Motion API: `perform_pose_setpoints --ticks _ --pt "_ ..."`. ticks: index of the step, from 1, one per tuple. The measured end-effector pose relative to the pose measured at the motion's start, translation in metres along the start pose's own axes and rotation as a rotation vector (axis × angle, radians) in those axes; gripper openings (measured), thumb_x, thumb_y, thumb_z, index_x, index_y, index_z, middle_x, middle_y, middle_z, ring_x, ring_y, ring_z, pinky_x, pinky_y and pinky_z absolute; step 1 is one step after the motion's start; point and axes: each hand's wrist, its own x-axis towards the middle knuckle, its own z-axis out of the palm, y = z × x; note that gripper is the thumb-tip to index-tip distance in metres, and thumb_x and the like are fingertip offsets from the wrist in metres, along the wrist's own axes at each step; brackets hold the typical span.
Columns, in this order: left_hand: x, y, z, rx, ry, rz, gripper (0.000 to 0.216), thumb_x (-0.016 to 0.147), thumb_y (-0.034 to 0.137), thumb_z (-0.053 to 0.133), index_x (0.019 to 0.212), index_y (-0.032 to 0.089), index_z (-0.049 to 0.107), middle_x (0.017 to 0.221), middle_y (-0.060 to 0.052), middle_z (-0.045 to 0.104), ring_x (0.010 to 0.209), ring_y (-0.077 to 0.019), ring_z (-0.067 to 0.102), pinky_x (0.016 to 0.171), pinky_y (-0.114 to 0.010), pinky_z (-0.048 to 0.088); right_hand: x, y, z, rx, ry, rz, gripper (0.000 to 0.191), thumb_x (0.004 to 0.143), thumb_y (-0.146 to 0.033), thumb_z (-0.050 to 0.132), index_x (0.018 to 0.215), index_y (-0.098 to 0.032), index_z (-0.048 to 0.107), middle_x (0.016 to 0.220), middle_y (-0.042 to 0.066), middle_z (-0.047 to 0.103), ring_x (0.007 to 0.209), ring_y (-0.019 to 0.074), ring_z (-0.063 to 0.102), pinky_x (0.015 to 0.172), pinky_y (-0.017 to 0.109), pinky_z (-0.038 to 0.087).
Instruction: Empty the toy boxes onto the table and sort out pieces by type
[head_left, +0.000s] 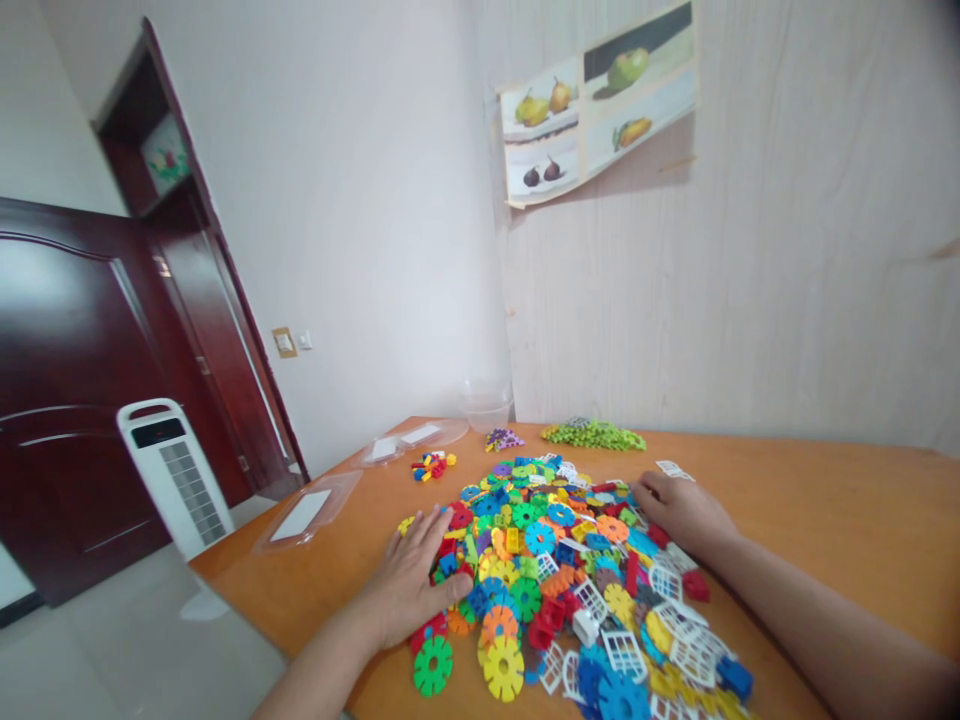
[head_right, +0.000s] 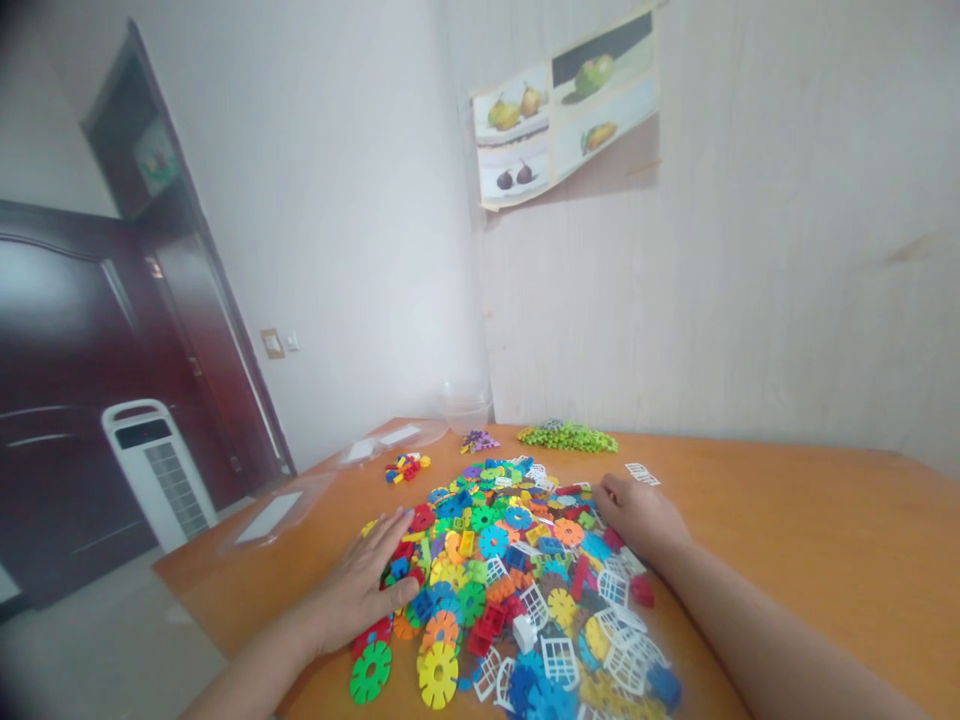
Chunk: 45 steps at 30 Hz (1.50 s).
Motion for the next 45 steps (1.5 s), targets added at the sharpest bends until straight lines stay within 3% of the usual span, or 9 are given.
perform_pose_setpoints --ticks 9,15,20,23,26,29,35,40,45 --pt "0.019 -0.004 0.003 -0.131 0.044 -0.038 0.087 0.087 0.073 0.036 0.157 0.027 0.013 0.163 -0.005 0.009 0.151 -0.0281 0.002 0.12 -0.052 0.007 0.0 0.001 0.0 0.009 0.015 0.004 0.038 0.093 -0.049 0.039 0.078 -0.023 0.062 0.078 0.005 0.067 0.074 0.0195 0.06 0.056 0.027 0.028" --pt "0.026 -0.005 0.003 -0.319 0.155 -0.08 0.081 0.087 0.072 0.036 0.153 0.027 0.028 0.162 -0.007 0.02 0.15 -0.0272 0.012 0.121 -0.049 0.01 0.0 0.001 0.0 -0.014 0.006 -0.008 0.039 0.094 -0.05 0.037 0.078 -0.023 0.062 0.08 0.006 0.068 0.075 0.0198 0.06 0.056 0.026 0.028" --pt "0.05 0.014 -0.014 -0.623 0.455 -0.072 0.069 0.088 0.07 0.039 0.14 0.026 0.05 0.155 -0.008 0.038 0.146 -0.024 0.028 0.12 -0.041 0.017 0.0 0.001 -0.001 -0.014 0.027 -0.009 0.041 0.095 -0.05 0.036 0.077 -0.023 0.06 0.079 0.006 0.067 0.075 0.0191 0.059 0.057 0.026 0.028" --pt "0.078 0.025 -0.027 -0.849 0.668 -0.066 0.065 0.087 0.07 0.041 0.129 0.023 0.059 0.146 -0.011 0.05 0.138 -0.0253 0.041 0.115 -0.04 0.029 0.0 0.002 -0.001 -0.007 0.036 0.007 0.04 0.095 -0.05 0.036 0.077 -0.023 0.06 0.08 0.006 0.067 0.075 0.0189 0.059 0.057 0.026 0.028" --pt "0.106 0.033 -0.037 -1.132 0.827 -0.187 0.068 0.088 0.071 0.034 0.118 0.018 0.062 0.13 -0.016 0.063 0.121 -0.0262 0.058 0.101 -0.04 0.044 -0.001 0.002 -0.001 0.01 0.053 0.026 0.038 0.095 -0.048 0.037 0.079 -0.023 0.061 0.081 0.006 0.067 0.076 0.0181 0.059 0.058 0.025 0.028" --pt "0.125 0.036 -0.037 -1.306 0.91 -0.317 0.06 0.087 0.066 0.037 0.108 0.017 0.065 0.117 -0.015 0.069 0.106 -0.0229 0.066 0.087 -0.036 0.05 -0.001 0.002 -0.002 0.057 0.076 0.059 0.036 0.095 -0.045 0.038 0.078 -0.022 0.061 0.079 0.005 0.066 0.074 0.0172 0.059 0.06 0.025 0.03" --pt "0.125 0.031 -0.021 -1.264 0.871 -0.27 0.035 0.076 0.049 0.062 0.087 0.016 0.067 0.088 -0.007 0.073 0.077 -0.0162 0.068 0.074 -0.029 0.049 0.001 0.005 -0.001 0.184 0.109 0.101 0.025 0.091 -0.036 0.045 0.088 -0.022 0.065 0.087 0.005 0.07 0.082 0.0179 0.061 0.066 0.024 0.036" --pt "0.119 0.03 -0.019 -1.145 0.832 -0.192 0.032 0.074 0.047 0.064 0.076 0.016 0.066 0.076 -0.004 0.071 0.071 -0.0162 0.065 0.074 -0.03 0.05 0.003 0.009 -0.003 0.231 0.084 0.128 0.022 0.087 -0.027 0.047 0.091 -0.021 0.067 0.092 0.004 0.071 0.085 0.0177 0.062 0.067 0.024 0.039" --pt "0.118 0.036 -0.017 -1.074 0.774 -0.155 0.031 0.074 0.048 0.064 0.073 0.016 0.066 0.069 -0.003 0.068 0.068 -0.0173 0.063 0.074 -0.031 0.051 0.004 0.015 -0.009 0.259 -0.035 0.127 0.015 0.08 -0.032 0.058 0.083 -0.02 0.067 0.077 0.001 0.069 0.073 0.0159 0.061 0.061 0.023 0.039"
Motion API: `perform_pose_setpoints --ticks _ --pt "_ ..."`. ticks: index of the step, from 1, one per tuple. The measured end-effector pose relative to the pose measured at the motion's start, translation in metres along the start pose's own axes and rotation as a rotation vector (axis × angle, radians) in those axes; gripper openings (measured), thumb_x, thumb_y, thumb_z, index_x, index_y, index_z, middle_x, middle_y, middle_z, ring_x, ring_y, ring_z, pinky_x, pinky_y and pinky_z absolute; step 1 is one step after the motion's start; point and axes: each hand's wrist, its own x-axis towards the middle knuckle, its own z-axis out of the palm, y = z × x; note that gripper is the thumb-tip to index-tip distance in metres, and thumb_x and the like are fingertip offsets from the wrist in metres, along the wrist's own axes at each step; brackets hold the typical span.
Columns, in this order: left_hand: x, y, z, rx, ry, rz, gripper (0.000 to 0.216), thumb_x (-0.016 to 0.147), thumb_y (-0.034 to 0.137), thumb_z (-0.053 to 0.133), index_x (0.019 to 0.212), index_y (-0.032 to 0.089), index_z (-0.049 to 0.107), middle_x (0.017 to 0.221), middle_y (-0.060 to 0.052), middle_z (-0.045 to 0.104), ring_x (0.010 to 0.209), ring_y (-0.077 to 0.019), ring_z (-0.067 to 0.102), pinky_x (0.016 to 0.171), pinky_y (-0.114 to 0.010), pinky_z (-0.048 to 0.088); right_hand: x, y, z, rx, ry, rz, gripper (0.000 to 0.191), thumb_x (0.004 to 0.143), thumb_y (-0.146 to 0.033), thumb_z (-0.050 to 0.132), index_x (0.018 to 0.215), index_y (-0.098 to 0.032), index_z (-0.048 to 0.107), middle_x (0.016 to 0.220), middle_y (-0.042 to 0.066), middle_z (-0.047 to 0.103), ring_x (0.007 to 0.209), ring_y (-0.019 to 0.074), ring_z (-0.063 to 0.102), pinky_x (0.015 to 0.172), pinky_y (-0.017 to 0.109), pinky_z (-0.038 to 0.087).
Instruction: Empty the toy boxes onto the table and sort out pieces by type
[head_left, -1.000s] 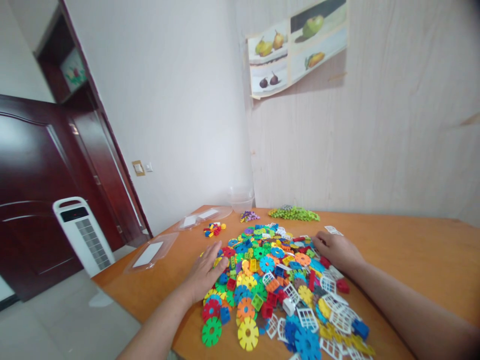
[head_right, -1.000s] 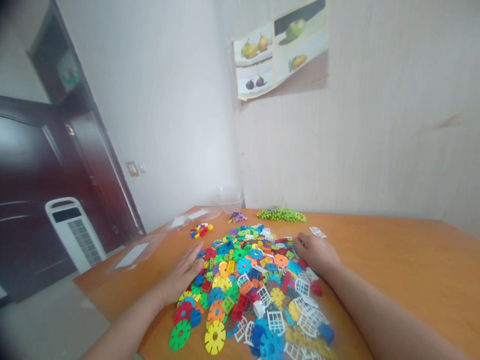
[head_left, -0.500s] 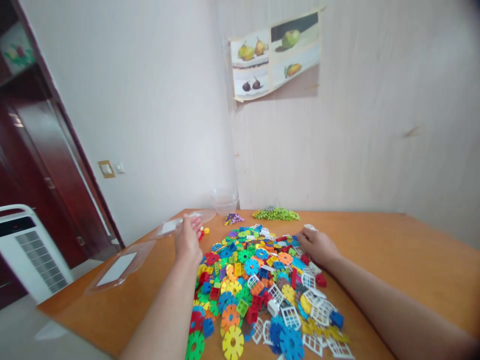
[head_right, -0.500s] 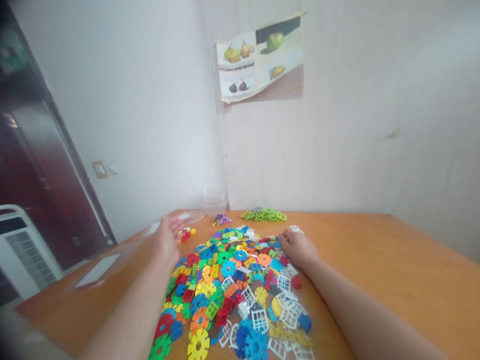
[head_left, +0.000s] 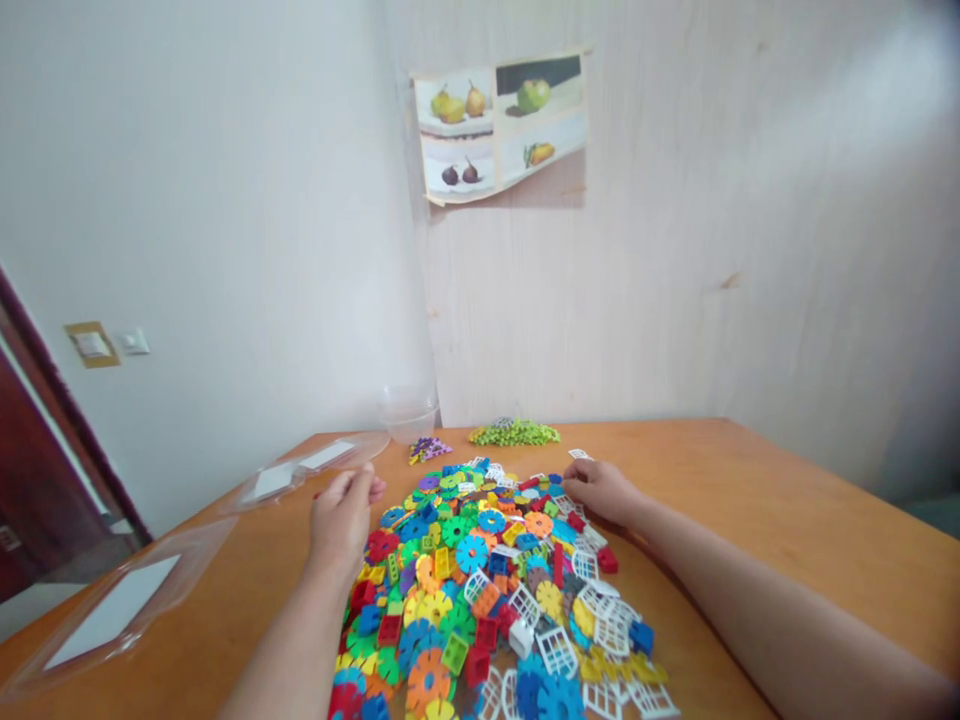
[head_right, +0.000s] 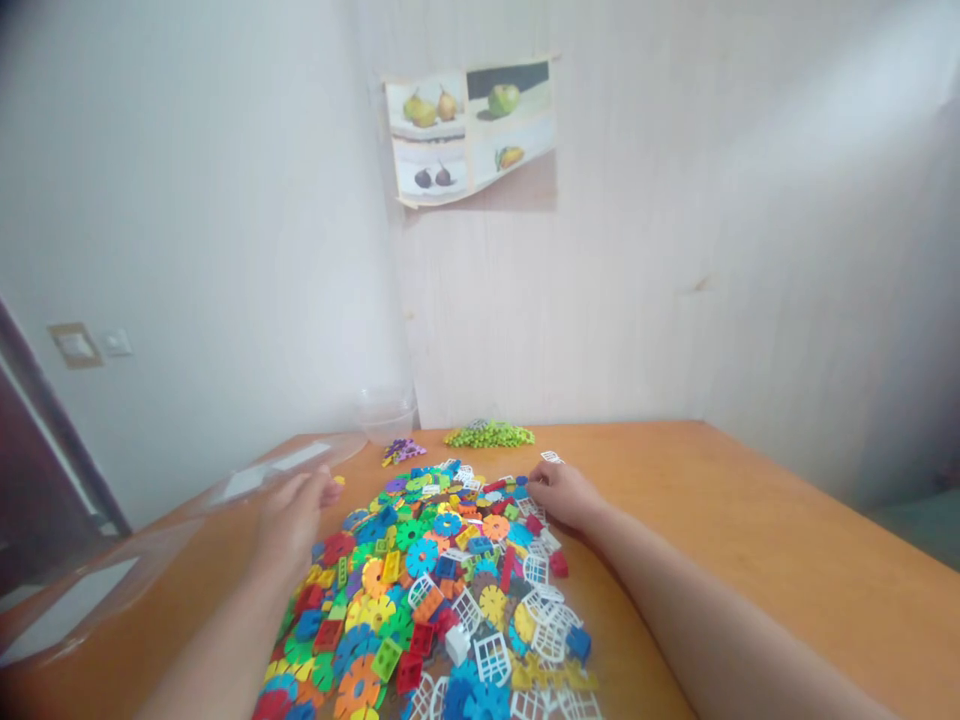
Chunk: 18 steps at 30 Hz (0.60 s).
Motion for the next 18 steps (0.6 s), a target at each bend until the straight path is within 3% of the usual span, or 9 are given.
perform_pose_setpoints --ticks 4,11,18 --pt "-0.001 -0.001 0.003 0.01 -0.02 -0.019 0.031 0.073 0.047 0.064 0.071 0.017 0.065 0.069 -0.003 0.068 0.07 -0.0186 0.063 0.076 -0.031 0.051 -0.001 0.002 -0.003 0.001 -0.081 0.004 0.023 0.069 -0.04 0.073 0.079 -0.02 0.067 0.071 -0.001 0.065 0.068 0.0149 0.057 0.056 0.023 0.036" --pt "-0.001 -0.012 0.006 0.107 -0.155 -0.007 0.036 0.074 0.055 0.064 0.071 0.019 0.065 0.073 -0.004 0.07 0.077 -0.0229 0.067 0.074 -0.031 0.05 -0.002 0.0 -0.003 0.161 -0.103 0.03 0.022 0.062 -0.029 0.078 0.07 -0.019 0.061 0.063 -0.004 0.059 0.062 0.012 0.053 0.053 0.022 0.035" --pt "-0.011 -0.001 0.009 0.465 -0.431 0.161 0.044 0.084 0.061 0.052 0.081 0.019 0.067 0.077 -0.001 0.071 0.079 -0.0232 0.066 0.069 -0.03 0.046 0.002 -0.001 -0.01 0.521 -0.018 0.183 0.019 0.078 -0.034 0.062 0.072 -0.018 0.054 0.059 -0.004 0.054 0.045 0.0061 0.042 0.041 0.019 0.029"
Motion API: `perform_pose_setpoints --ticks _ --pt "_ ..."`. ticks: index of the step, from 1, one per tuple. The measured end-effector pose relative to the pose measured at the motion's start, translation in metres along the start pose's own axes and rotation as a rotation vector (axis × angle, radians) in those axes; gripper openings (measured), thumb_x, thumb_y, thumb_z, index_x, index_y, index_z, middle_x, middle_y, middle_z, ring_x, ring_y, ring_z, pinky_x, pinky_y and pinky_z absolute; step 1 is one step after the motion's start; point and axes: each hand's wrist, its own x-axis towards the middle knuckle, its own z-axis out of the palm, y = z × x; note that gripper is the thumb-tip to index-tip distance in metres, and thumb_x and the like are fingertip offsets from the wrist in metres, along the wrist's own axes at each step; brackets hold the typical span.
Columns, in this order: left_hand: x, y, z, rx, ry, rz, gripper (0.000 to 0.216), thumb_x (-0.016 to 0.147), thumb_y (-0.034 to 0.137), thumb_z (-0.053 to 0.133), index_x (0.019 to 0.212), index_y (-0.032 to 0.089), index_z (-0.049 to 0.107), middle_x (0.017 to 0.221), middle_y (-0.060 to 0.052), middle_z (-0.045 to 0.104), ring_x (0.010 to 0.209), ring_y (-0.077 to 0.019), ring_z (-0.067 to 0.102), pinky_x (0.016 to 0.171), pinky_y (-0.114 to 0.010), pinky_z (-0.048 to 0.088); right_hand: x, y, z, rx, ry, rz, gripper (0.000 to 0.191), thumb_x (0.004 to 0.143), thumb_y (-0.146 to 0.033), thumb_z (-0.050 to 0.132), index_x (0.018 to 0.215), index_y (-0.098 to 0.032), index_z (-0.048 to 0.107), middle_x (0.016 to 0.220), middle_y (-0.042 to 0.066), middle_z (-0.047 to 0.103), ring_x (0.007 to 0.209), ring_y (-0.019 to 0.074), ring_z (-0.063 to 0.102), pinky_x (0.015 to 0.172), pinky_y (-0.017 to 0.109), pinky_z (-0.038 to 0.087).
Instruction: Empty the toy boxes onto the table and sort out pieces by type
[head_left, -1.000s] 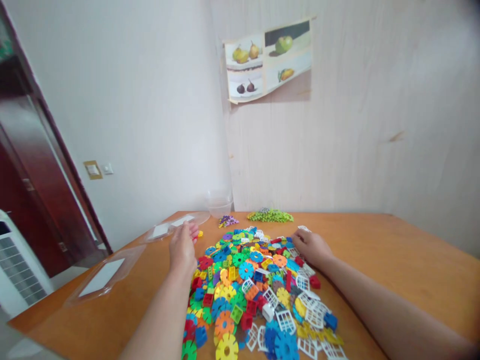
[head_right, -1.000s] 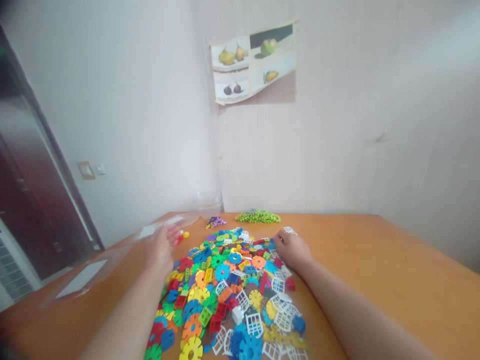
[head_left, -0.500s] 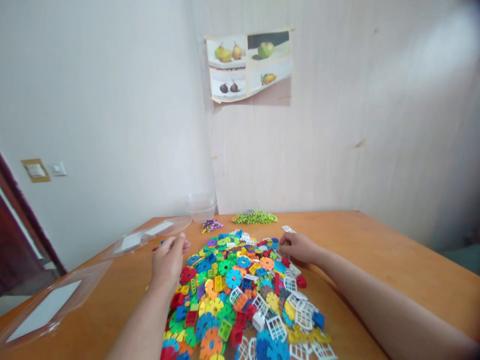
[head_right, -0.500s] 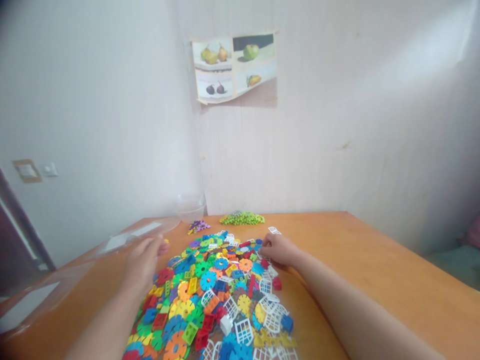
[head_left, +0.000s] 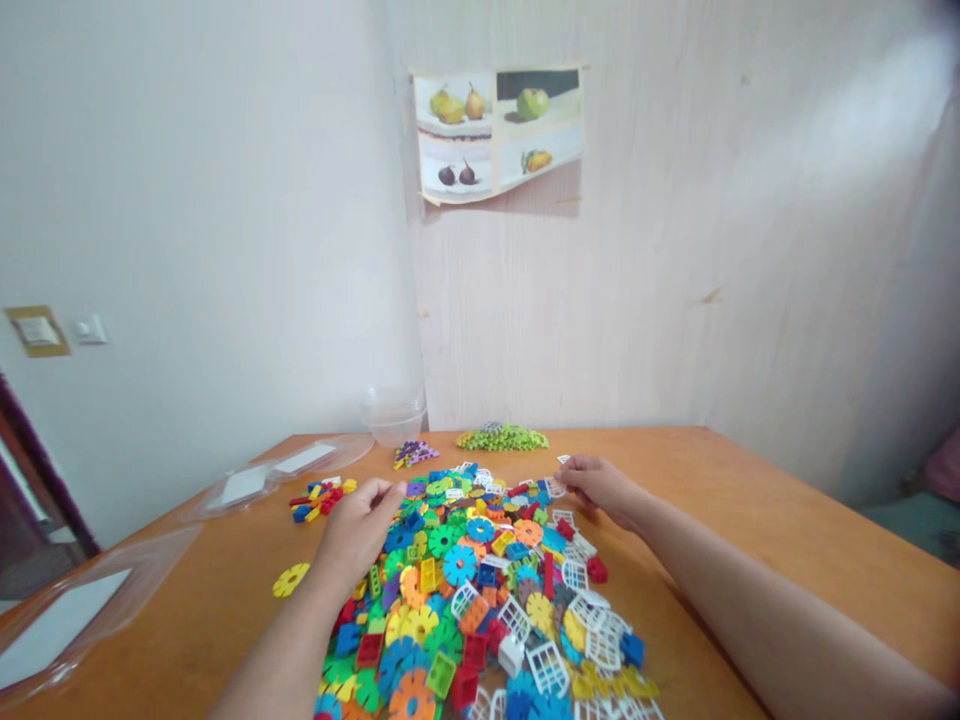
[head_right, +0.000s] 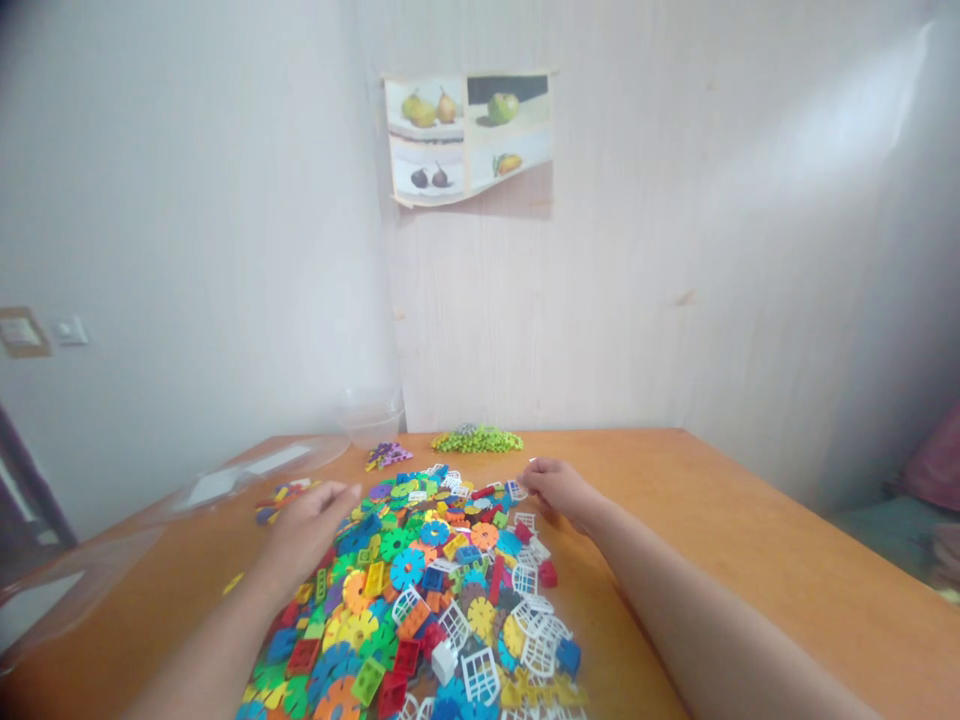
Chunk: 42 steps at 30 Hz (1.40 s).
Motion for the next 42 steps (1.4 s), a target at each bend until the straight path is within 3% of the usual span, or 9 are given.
perform_pose_setpoints --ticks 3,7,11,16,22,27,31,38,42 --pt "-0.004 0.008 0.003 0.014 -0.13 0.077 0.042 0.085 0.059 0.052 0.092 0.021 0.069 0.092 -0.002 0.074 0.089 -0.0238 0.067 0.078 -0.031 0.049 0.005 0.002 -0.008 0.114 0.12 0.07 0.018 0.079 -0.032 0.061 0.071 -0.019 0.05 0.059 -0.003 0.056 0.042 0.0062 0.044 0.039 0.018 0.032" --pt "-0.009 0.01 0.009 0.092 -0.205 0.176 0.042 0.084 0.058 0.055 0.103 0.023 0.07 0.11 -0.006 0.072 0.106 -0.0269 0.064 0.091 -0.035 0.048 0.009 0.009 -0.015 0.211 0.22 0.144 0.019 0.076 -0.025 0.065 0.069 -0.02 0.048 0.054 -0.002 0.056 0.04 0.0073 0.048 0.037 0.018 0.036" --pt "-0.011 0.007 0.012 0.138 -0.264 0.253 0.042 0.086 0.057 0.054 0.108 0.024 0.07 0.115 -0.006 0.07 0.11 -0.0267 0.063 0.095 -0.037 0.048 0.014 0.016 -0.015 0.283 0.255 0.202 0.015 0.076 -0.018 0.064 0.07 -0.019 0.05 0.055 0.001 0.06 0.042 0.0091 0.054 0.039 0.018 0.043" --pt "-0.011 0.005 0.012 0.152 -0.275 0.281 0.043 0.086 0.056 0.054 0.111 0.025 0.069 0.12 -0.006 0.067 0.114 -0.0259 0.061 0.098 -0.036 0.047 0.021 0.022 -0.014 0.348 0.28 0.244 0.009 0.076 -0.013 0.06 0.076 -0.019 0.053 0.064 0.003 0.065 0.054 0.0125 0.065 0.053 0.02 0.056" --pt "-0.012 0.004 0.011 0.181 -0.336 0.285 0.051 0.085 0.059 0.056 0.122 0.025 0.065 0.129 -0.008 0.061 0.121 -0.0276 0.056 0.103 -0.04 0.044 0.024 0.026 -0.014 0.34 0.275 0.231 0.01 0.077 -0.015 0.06 0.082 -0.021 0.053 0.069 0.002 0.067 0.063 0.0134 0.069 0.059 0.019 0.057" --pt "-0.013 0.002 0.012 0.232 -0.39 0.309 0.062 0.077 0.062 0.064 0.128 0.026 0.062 0.138 -0.009 0.055 0.128 -0.0304 0.051 0.108 -0.043 0.041 0.021 0.021 -0.013 0.224 0.214 0.185 0.011 0.078 -0.019 0.06 0.086 -0.02 0.053 0.072 0.002 0.066 0.061 0.0111 0.065 0.055 0.019 0.053" --pt "-0.012 -0.002 0.013 0.271 -0.417 0.315 0.067 0.075 0.065 0.064 0.129 0.026 0.061 0.14 -0.01 0.052 0.129 -0.0308 0.049 0.109 -0.044 0.04 0.013 0.007 -0.019 0.033 0.086 0.127 0.011 0.076 -0.021 0.062 0.085 -0.018 0.057 0.064 -0.001 0.061 0.051 0.0086 0.054 0.044 0.017 0.04" --pt "-0.008 -0.01 0.014 0.258 -0.405 0.319 0.053 0.083 0.062 0.057 0.121 0.025 0.065 0.133 -0.009 0.057 0.127 -0.0283 0.051 0.109 -0.043 0.039 -0.009 -0.014 -0.028 -0.285 -0.298 0.056 0.026 0.056 -0.014 0.075 0.08 -0.017 0.068 0.066 -0.003 0.062 0.06 0.0109 0.054 0.053 0.019 0.038" --pt "-0.007 -0.011 0.014 0.214 -0.388 0.33 0.045 0.085 0.057 0.056 0.115 0.026 0.067 0.129 -0.008 0.06 0.121 -0.0267 0.055 0.105 -0.041 0.043 -0.013 -0.015 -0.024 -0.384 -0.36 0.029 0.032 0.055 -0.019 0.079 0.084 -0.018 0.067 0.07 -0.004 0.062 0.066 0.0116 0.054 0.056 0.02 0.038"
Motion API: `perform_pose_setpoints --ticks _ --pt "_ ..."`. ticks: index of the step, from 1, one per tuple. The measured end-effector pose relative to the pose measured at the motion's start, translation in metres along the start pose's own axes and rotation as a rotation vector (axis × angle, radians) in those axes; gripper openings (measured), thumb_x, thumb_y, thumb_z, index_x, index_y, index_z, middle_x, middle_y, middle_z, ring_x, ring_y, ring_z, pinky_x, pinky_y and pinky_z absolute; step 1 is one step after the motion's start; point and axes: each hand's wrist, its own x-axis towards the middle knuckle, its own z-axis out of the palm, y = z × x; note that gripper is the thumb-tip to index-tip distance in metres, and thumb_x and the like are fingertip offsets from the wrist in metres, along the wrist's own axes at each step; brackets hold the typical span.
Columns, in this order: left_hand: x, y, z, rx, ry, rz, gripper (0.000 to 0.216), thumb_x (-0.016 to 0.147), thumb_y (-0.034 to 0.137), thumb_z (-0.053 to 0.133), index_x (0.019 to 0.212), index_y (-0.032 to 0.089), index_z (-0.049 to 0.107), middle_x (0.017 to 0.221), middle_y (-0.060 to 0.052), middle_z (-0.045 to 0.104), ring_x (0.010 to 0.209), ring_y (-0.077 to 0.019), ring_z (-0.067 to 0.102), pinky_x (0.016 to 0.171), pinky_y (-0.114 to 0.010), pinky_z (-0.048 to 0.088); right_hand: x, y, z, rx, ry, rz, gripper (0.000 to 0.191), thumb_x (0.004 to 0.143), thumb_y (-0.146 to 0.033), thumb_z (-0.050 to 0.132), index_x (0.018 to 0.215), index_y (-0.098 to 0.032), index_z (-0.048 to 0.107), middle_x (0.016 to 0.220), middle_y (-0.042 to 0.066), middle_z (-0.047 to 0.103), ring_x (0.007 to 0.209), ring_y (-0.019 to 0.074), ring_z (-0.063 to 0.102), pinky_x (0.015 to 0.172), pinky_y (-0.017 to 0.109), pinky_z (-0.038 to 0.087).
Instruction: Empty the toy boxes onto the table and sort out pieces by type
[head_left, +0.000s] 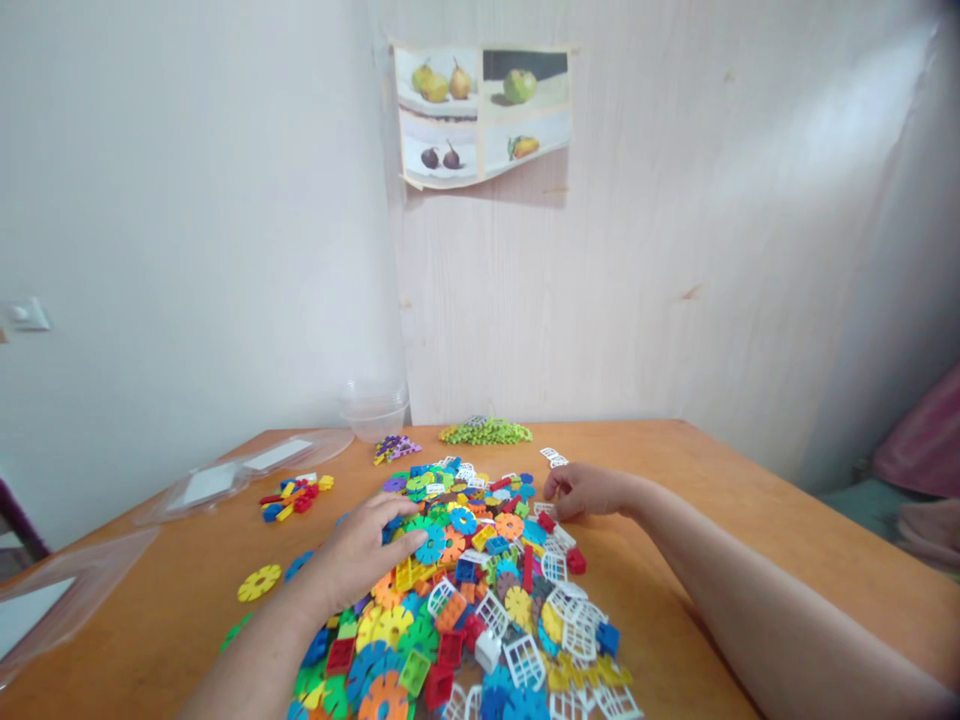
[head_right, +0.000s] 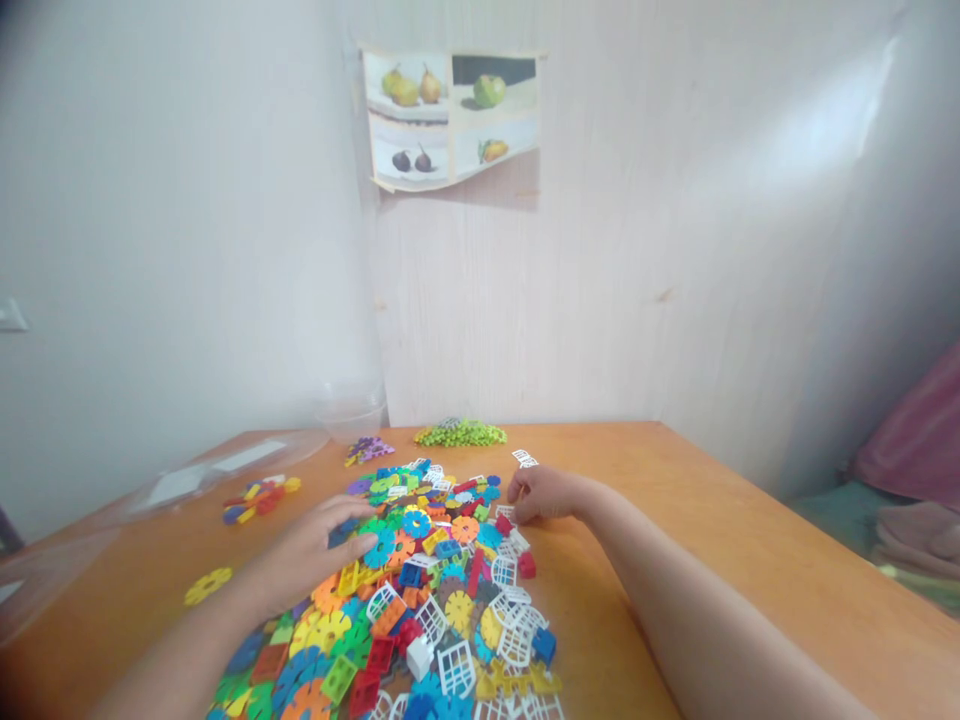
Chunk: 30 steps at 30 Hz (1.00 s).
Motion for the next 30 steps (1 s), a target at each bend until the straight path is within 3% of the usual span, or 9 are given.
perform_pose_setpoints --ticks 9,17,23,30 --pt "-0.002 0.016 -0.007 -0.077 0.026 -0.018 0.035 0.087 0.049 0.054 0.104 0.023 0.07 0.113 -0.008 0.067 0.105 -0.0255 0.062 0.094 -0.037 0.048 0.008 0.006 0.008 -0.087 -0.011 -0.033 0.023 0.059 -0.024 0.076 0.077 -0.017 0.063 0.068 -0.003 0.061 0.063 0.0107 0.05 0.053 0.02 0.032" --pt "-0.002 0.013 -0.006 -0.057 0.042 -0.03 0.031 0.088 0.047 0.051 0.096 0.023 0.068 0.1 -0.006 0.066 0.095 -0.023 0.062 0.085 -0.034 0.048 0.013 0.013 0.009 -0.07 0.004 -0.033 0.022 0.057 -0.019 0.074 0.073 -0.018 0.058 0.061 -0.005 0.056 0.058 0.0095 0.046 0.049 0.02 0.028" --pt "-0.002 0.013 -0.006 -0.06 0.047 -0.04 0.03 0.087 0.046 0.051 0.09 0.021 0.066 0.095 -0.005 0.066 0.092 -0.0223 0.061 0.082 -0.032 0.047 0.013 0.013 0.011 0.024 0.027 -0.031 0.023 0.055 -0.014 0.074 0.072 -0.017 0.058 0.059 -0.006 0.055 0.055 0.0081 0.045 0.047 0.019 0.027" --pt "-0.003 0.022 -0.011 -0.155 0.046 -0.135 0.033 0.086 0.049 0.05 0.088 0.021 0.066 0.091 -0.003 0.069 0.09 -0.023 0.063 0.08 -0.031 0.049 0.015 0.011 0.007 0.242 0.123 -0.03 0.012 0.07 -0.022 0.067 0.08 -0.016 0.062 0.058 -0.002 0.059 0.051 0.0085 0.05 0.045 0.018 0.034"
